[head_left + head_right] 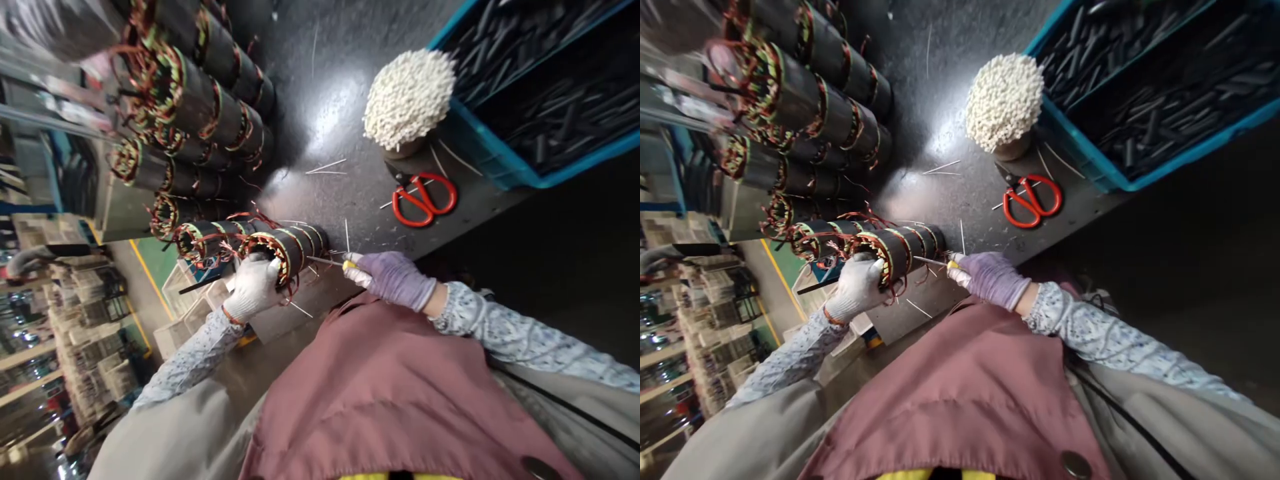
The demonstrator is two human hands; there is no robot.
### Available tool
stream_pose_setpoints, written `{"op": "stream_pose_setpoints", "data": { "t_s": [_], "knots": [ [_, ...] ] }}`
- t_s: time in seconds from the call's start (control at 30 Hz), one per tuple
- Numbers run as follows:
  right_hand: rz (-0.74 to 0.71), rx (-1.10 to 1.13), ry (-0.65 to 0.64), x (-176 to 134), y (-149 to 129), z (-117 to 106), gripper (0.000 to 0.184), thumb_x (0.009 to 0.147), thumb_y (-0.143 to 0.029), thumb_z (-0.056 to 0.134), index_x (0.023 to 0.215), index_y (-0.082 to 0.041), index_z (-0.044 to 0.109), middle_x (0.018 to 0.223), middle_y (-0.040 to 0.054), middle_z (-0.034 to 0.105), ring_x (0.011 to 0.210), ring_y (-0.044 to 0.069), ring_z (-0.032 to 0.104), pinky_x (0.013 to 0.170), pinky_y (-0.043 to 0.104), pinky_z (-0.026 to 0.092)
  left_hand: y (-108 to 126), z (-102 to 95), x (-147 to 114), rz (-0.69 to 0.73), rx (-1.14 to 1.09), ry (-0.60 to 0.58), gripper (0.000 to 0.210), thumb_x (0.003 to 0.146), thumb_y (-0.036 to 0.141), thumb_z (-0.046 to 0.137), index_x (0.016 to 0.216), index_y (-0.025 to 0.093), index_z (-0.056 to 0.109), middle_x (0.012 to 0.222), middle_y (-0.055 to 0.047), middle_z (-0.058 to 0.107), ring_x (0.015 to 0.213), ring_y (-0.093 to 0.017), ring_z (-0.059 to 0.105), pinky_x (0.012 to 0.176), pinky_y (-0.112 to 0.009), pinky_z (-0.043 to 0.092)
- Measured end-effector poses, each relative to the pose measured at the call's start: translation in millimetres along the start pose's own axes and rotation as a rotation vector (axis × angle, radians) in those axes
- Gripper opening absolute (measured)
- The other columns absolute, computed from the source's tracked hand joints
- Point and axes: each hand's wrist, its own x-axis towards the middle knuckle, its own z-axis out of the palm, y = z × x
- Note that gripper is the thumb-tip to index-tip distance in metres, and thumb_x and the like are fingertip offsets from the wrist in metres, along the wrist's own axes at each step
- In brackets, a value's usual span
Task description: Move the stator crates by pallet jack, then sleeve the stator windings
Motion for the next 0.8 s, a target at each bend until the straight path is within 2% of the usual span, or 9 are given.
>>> {"op": "stream_pose_setpoints", "data": {
  "t_s": [0.17,0.33,0.5,0.63,0.73,0.8],
  "knots": [
    [0.019,-0.029,-0.042,4,-13,0,0.045,0.101,-0.04,0.04,0.137,-0.021,0.057,0.125,0.0089,0.066,0.109,0.024,0.066,0.09,0.033,0.05,4,-0.4,0,-0.037,0.04,0.02,0.033,0.075,0.045,0.056,0.085,0.015,0.067,0.07,-0.011,0.07,0.069,-0.029,0.069,0.074,-0.04,0.052],
    [0.05,-0.112,-0.074,7,-21,-5,0.046,0.101,-0.042,0.037,0.134,-0.018,0.058,0.115,0.0127,0.07,0.099,0.026,0.069,0.08,0.034,0.049,5,1.1,1,-0.041,0.054,0.021,0.032,0.074,0.044,0.057,0.085,0.016,0.066,0.07,-0.011,0.071,0.069,-0.028,0.069,0.075,-0.039,0.052],
    [-0.007,0.088,-0.133,11,-15,-2,0.038,0.1,-0.038,0.038,0.114,-0.019,0.068,0.1,0.0072,0.074,0.088,0.019,0.069,0.073,0.026,0.045,5,2.0,3,-0.083,0.017,0.037,0.035,0.073,0.045,0.056,0.089,0.016,0.068,0.071,-0.01,0.071,0.07,-0.029,0.069,0.074,-0.039,0.052],
    [-0.013,-0.067,-0.076,22,-14,-6,0.043,0.1,-0.04,0.039,0.13,-0.017,0.06,0.106,0.0128,0.072,0.093,0.023,0.068,0.073,0.029,0.045,4,4.0,4,-0.118,0.0,0.059,0.036,0.072,0.045,0.057,0.089,0.015,0.068,0.07,-0.011,0.071,0.07,-0.03,0.069,0.073,-0.041,0.052],
    [-0.075,-0.096,-0.147,42,-31,-16,0.044,0.1,-0.045,0.037,0.121,-0.018,0.065,0.101,0.0129,0.072,0.091,0.025,0.069,0.071,0.03,0.046,2,6.2,4,-0.067,0.002,0.075,0.033,0.072,0.044,0.058,0.088,0.016,0.068,0.07,-0.01,0.071,0.07,-0.029,0.069,0.076,-0.04,0.052],
    [-0.18,-0.119,-0.181,57,-51,-23,0.04,0.099,-0.04,0.041,0.11,-0.015,0.07,0.099,0.0143,0.072,0.092,0.026,0.068,0.073,0.032,0.047,0,7.6,3,-0.024,0.011,0.069,0.031,0.073,0.043,0.058,0.085,0.016,0.068,0.07,-0.01,0.071,0.07,-0.029,0.069,0.077,-0.04,0.051]
  ]
}}
